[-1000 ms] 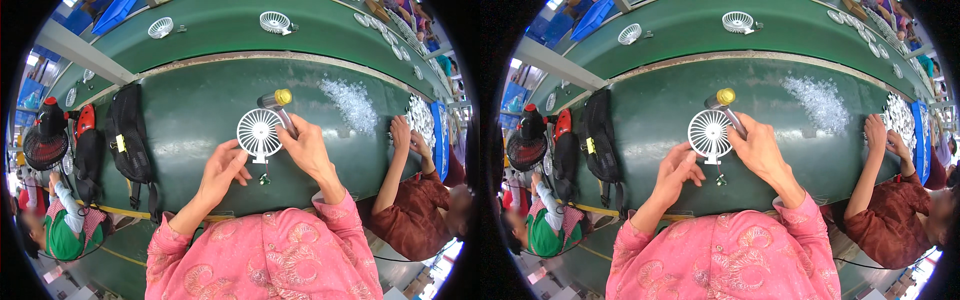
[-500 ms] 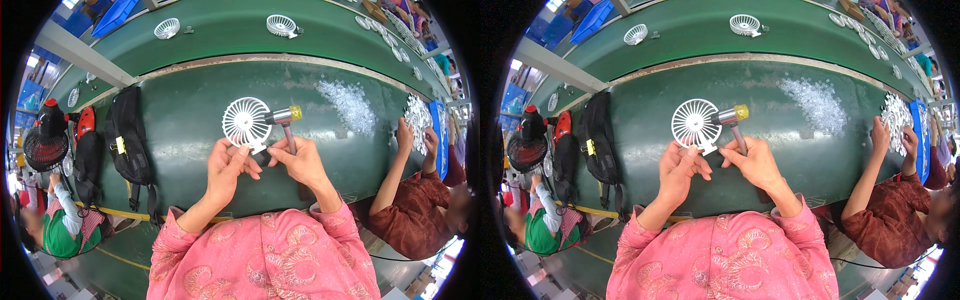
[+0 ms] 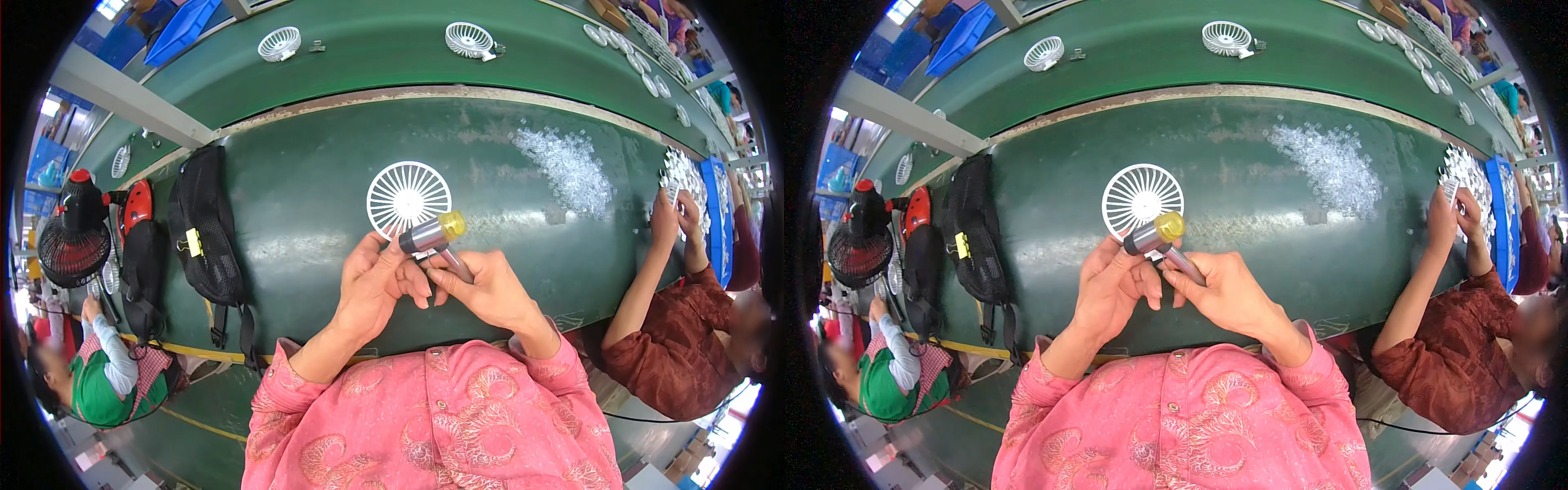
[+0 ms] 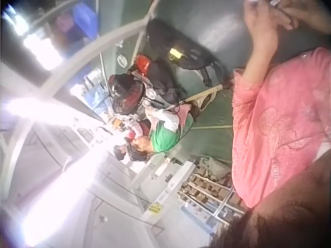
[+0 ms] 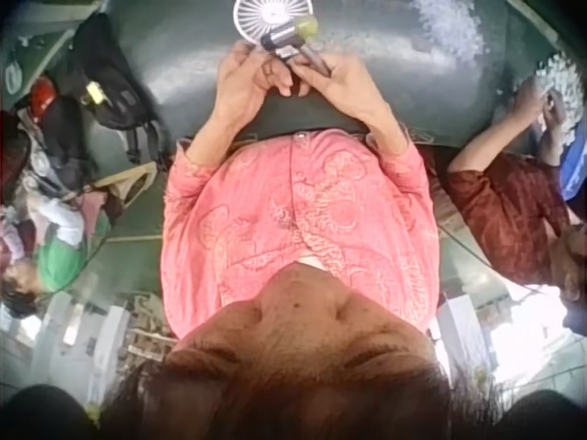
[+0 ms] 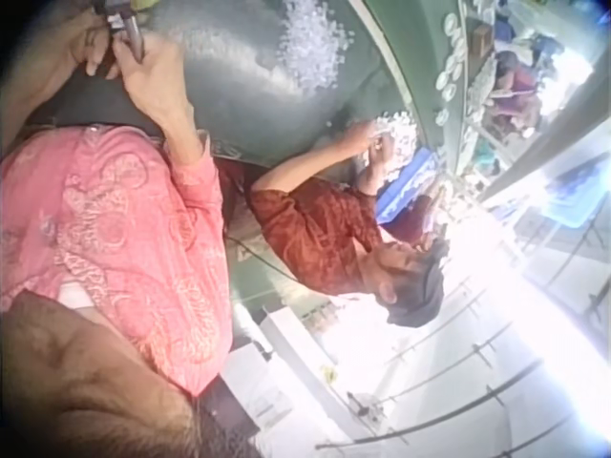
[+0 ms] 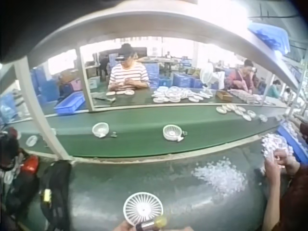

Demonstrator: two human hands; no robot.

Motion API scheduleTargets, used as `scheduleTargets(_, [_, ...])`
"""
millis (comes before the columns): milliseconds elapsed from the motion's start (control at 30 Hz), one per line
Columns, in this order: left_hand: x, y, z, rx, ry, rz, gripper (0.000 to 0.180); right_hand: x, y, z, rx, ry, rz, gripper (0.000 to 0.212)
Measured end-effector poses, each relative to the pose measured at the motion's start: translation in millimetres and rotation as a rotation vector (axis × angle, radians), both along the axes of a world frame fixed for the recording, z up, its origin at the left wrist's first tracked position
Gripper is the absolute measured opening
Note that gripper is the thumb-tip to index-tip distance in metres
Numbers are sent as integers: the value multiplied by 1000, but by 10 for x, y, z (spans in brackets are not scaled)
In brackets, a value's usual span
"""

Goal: The person assembles fan covers by attaching components to each cover and tapping them with a small hammer, then placing the assembled covers onto the conveyor belt.

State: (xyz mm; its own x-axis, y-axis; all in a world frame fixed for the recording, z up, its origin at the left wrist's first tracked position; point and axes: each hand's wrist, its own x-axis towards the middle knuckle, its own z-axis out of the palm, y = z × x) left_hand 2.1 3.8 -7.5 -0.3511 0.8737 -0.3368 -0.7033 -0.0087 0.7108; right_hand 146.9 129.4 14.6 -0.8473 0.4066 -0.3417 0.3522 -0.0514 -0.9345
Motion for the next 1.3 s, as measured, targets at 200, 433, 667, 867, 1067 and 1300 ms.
scheduleTargets(200, [-13, -30, -68, 83, -53, 19, 41, -33, -51, 124, 308, 35, 64, 22])
scheduleTargets(433, [30, 9, -47, 73, -21, 64, 52, 1, -119, -41, 639, 131, 139, 33])
scheduleTargets(667, [64, 59, -43, -19, 179, 117, 47, -23, -118, -84, 742, 136, 196, 38])
scheduleTargets(867, [67, 31, -83, -58, 479, 138, 59, -12, -157, -77, 892, 263, 35, 32])
scheduleTargets(1067, [128, -39, -99, -31, 346, 121, 79, -73, -85, -9, 961, 302, -27, 38])
scheduleTargets(1300, [144, -51, -104, 26, 320, 40, 77, -111, 53, -18, 866, 313, -112, 23])
